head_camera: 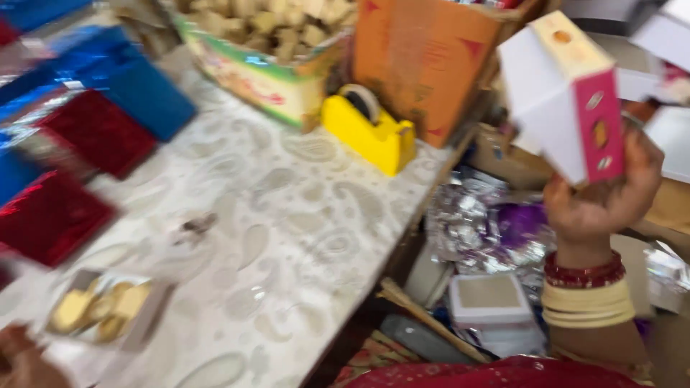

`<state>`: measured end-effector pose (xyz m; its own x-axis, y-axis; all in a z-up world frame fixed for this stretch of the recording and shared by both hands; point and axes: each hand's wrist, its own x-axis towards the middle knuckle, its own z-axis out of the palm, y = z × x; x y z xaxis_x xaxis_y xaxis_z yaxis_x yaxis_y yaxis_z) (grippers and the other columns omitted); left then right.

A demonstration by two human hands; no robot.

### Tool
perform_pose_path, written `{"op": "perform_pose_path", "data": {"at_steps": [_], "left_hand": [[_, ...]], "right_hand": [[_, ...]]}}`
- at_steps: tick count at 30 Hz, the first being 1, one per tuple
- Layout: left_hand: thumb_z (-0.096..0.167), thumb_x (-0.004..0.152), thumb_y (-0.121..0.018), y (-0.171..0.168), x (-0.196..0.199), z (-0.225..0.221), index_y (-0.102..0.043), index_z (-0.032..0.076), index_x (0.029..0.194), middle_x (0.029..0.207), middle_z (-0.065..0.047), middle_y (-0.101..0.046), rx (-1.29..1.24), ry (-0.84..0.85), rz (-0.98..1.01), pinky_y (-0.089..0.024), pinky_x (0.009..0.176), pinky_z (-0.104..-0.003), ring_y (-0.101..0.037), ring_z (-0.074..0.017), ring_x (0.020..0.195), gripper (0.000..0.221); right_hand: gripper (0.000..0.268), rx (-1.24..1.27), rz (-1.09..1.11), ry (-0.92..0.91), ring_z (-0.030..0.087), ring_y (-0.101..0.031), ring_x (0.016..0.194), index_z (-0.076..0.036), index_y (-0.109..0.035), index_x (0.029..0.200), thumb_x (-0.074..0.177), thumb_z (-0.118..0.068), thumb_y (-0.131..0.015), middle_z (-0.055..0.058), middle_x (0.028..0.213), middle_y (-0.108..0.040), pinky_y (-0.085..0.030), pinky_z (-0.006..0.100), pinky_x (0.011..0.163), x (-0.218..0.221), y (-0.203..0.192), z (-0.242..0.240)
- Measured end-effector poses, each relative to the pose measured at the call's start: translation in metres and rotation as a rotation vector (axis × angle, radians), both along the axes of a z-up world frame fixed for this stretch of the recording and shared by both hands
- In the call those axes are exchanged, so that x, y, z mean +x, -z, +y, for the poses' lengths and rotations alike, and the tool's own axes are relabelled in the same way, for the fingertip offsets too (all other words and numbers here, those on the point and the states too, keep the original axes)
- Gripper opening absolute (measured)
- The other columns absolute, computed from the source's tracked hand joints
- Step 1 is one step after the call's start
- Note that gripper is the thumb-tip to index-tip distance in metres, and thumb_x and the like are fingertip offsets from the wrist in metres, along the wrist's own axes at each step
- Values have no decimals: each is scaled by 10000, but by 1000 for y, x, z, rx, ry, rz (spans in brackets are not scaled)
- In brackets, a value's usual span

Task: The recorder wraps small wooden objects in decorative foil and places them into white cardboard boxes.

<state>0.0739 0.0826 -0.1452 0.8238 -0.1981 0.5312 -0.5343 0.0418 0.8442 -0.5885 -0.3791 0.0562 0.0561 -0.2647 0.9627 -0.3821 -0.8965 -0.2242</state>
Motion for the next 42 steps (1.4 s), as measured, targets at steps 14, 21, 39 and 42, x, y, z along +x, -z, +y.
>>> {"op": "perform_pose_path", "data": {"at_steps": [14, 21, 39, 42], "left_hand": [[636, 989, -544, -178, -278, -106, -235, 30, 1644, 1606, -213, -381, -626, 1212, 789, -428, 1180, -475, -437, -353, 1441, 944], [476, 847, -782, -250, -301, -87, -178, 89, 1666, 1506, -137, -431, -106, 693, 10, -455, 1121, -377, -457, -242, 1417, 1088], [337, 794, -950, -80, -227, -201, -242, -57, 1499, 1432, -280, -461, -37, -84, -115, -381, 1091, -394, -465, -318, 1303, 1074], [267, 960, -703, -151, -224, -153, -405, 31, 1458, 1317, -104, -660, -452, 569, 681, -451, 1082, -338, -637, -141, 1202, 627]], "right_hand": [[663, -20, 398, -1175, 372, -328, 1495, -113, -496, 1369, 871, -411, -816, 150, 1594, -381, -294, 526, 1220, 225, -13, 202], [1149, 832, 193, -1627, 289, -273, 1536, -78, -144, 1634, 825, -451, -869, 135, 1643, -242, -250, 466, 1239, 240, -1, 230], [780, 912, -443, -1609, 286, -505, 1365, -135, -448, 1573, 930, -465, -742, 53, 1566, -496, -435, 547, 1095, 244, 4, 223], [832, 1136, -362, -1769, 356, -513, 1362, -149, -411, 1595, 912, -516, -712, 86, 1589, -471, -432, 560, 1037, 260, -1, 243]]}}
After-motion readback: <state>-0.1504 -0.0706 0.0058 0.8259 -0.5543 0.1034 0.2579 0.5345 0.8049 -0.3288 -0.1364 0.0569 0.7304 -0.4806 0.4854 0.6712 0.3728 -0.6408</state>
